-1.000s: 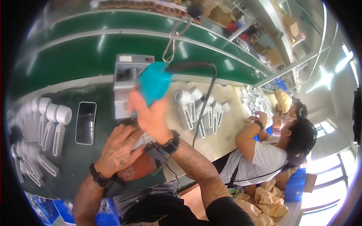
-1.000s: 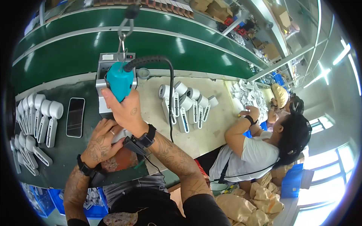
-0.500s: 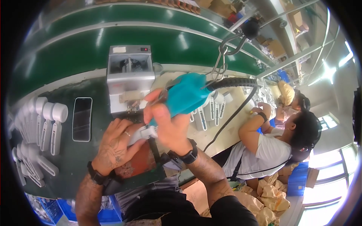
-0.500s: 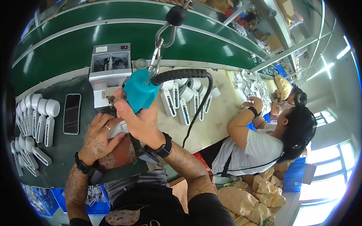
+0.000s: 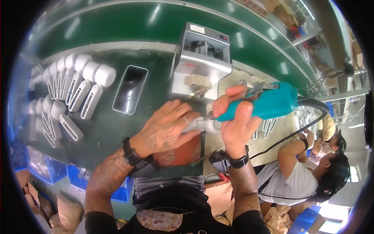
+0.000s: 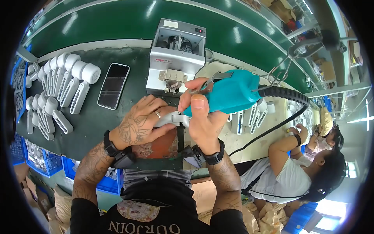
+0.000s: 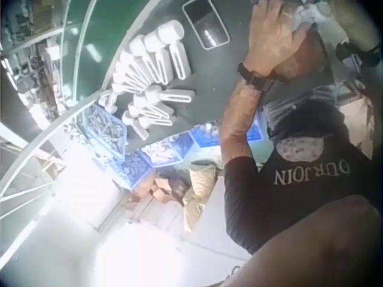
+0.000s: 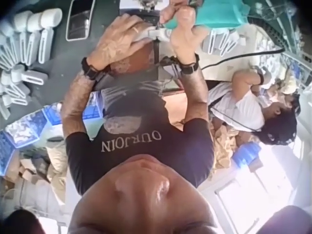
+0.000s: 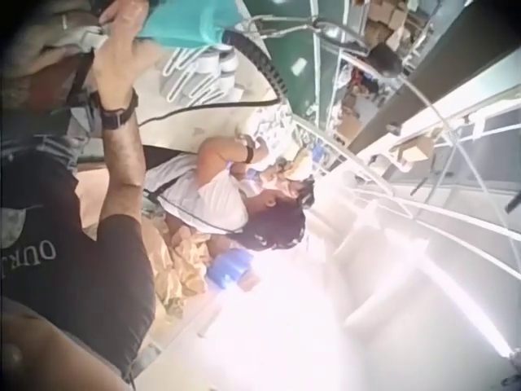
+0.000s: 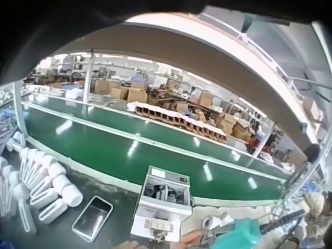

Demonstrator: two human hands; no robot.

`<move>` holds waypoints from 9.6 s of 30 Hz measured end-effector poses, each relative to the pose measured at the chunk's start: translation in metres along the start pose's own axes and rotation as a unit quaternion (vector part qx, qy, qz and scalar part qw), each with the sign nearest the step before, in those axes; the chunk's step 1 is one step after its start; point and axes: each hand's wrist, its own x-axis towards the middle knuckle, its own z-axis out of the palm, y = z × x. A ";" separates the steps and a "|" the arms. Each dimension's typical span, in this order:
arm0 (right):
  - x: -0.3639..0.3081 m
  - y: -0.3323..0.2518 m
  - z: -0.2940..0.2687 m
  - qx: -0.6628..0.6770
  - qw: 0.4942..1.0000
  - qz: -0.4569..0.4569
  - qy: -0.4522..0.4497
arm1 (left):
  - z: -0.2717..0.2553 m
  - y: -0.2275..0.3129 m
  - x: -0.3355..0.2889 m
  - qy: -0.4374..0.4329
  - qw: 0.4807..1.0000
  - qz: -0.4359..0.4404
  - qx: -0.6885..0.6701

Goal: The person picks up a white plastic component, aligns it with a machine, and uses a teal power tool to work on it. They then place the component onto a pile on the workbench and repeat the process with several more components.

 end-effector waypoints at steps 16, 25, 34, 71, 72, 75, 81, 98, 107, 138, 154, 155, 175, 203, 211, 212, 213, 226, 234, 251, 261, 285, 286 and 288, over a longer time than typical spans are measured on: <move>-0.006 0.010 0.002 0.022 0.999 0.015 -0.042 | 0.001 0.003 0.001 -0.014 1.000 -0.001 0.008; 0.004 0.001 0.009 -0.031 0.998 0.044 -0.032 | 0.001 -0.002 -0.004 -0.002 1.000 0.013 -0.003; 0.045 0.021 0.032 -0.030 0.999 -0.038 0.000 | -0.002 -0.002 -0.006 -0.019 1.000 -0.006 0.000; -0.045 -0.018 -0.008 -0.073 0.997 0.015 -0.008 | -0.004 0.032 0.006 -0.032 0.999 0.032 -0.001; -0.048 -0.021 -0.008 -0.094 0.995 -0.006 -0.014 | -0.004 0.036 0.004 -0.027 0.999 0.036 0.013; -0.047 -0.029 -0.004 -0.010 1.000 0.018 0.003 | -0.007 0.043 -0.001 -0.029 0.998 0.048 0.024; -0.059 -0.042 -0.031 0.065 0.995 0.070 0.039 | 0.002 0.072 -0.010 -0.051 0.996 0.059 0.033; -0.162 0.049 -0.133 -0.255 0.938 -0.050 0.229 | -0.184 -0.027 -0.321 0.588 0.650 -0.408 0.257; -0.157 0.035 -0.139 -0.606 0.792 -0.004 0.077 | -0.179 -0.048 -0.284 0.409 0.671 -0.467 0.405; -0.109 -0.044 -0.017 -0.021 0.999 0.019 0.029 | -0.140 0.017 -0.240 0.374 0.730 -0.446 0.357; -0.108 -0.044 -0.021 0.001 1.000 0.016 0.025 | -0.130 0.078 -0.298 0.302 0.653 -0.530 0.449; -0.108 -0.046 -0.021 0.001 1.000 0.012 0.018 | -0.140 0.062 -0.293 0.307 0.694 -0.471 0.450; -0.121 -0.028 -0.042 0.048 0.997 0.062 0.022 | -0.204 -0.117 -0.215 0.213 0.768 -0.472 0.377; -0.131 -0.039 -0.042 0.037 0.997 0.056 0.030 | -0.141 -0.080 -0.175 0.116 0.857 -0.393 0.313; -0.114 -0.040 -0.056 0.040 0.998 0.044 0.021 | -0.118 0.048 -0.301 0.315 0.728 -0.491 0.360; -0.113 -0.038 -0.058 0.038 0.998 0.040 0.015 | -0.115 0.052 -0.316 0.311 0.731 -0.491 0.358; -0.111 -0.038 -0.064 0.033 0.999 0.032 0.011 | -0.110 0.051 -0.327 0.334 0.708 -0.522 0.340; -0.133 -0.060 -0.114 0.069 0.996 0.024 0.045 | -0.068 0.065 -0.090 0.292 0.889 -0.295 0.191; -0.142 -0.071 -0.106 0.062 0.993 0.066 0.071 | 0.124 0.047 0.125 -0.021 0.994 -0.108 0.006; -0.110 -0.049 -0.091 0.020 0.990 0.091 0.103 | 0.041 0.087 0.065 0.027 0.997 -0.040 -0.067; -0.065 -0.053 -0.045 0.027 0.994 0.046 0.096 | 0.007 0.023 0.016 -0.085 0.989 -0.083 -0.084; 0.029 0.015 0.034 -0.036 0.999 -0.008 -0.016 | 0.002 -0.009 -0.006 0.018 0.998 -0.022 -0.050; 0.023 0.015 0.031 -0.023 1.000 -0.004 -0.012 | 0.000 -0.010 -0.007 0.011 0.998 -0.024 -0.051; 0.011 -0.004 0.017 -0.040 0.999 -0.004 -0.020 | 0.002 -0.009 -0.002 0.006 0.998 -0.024 -0.058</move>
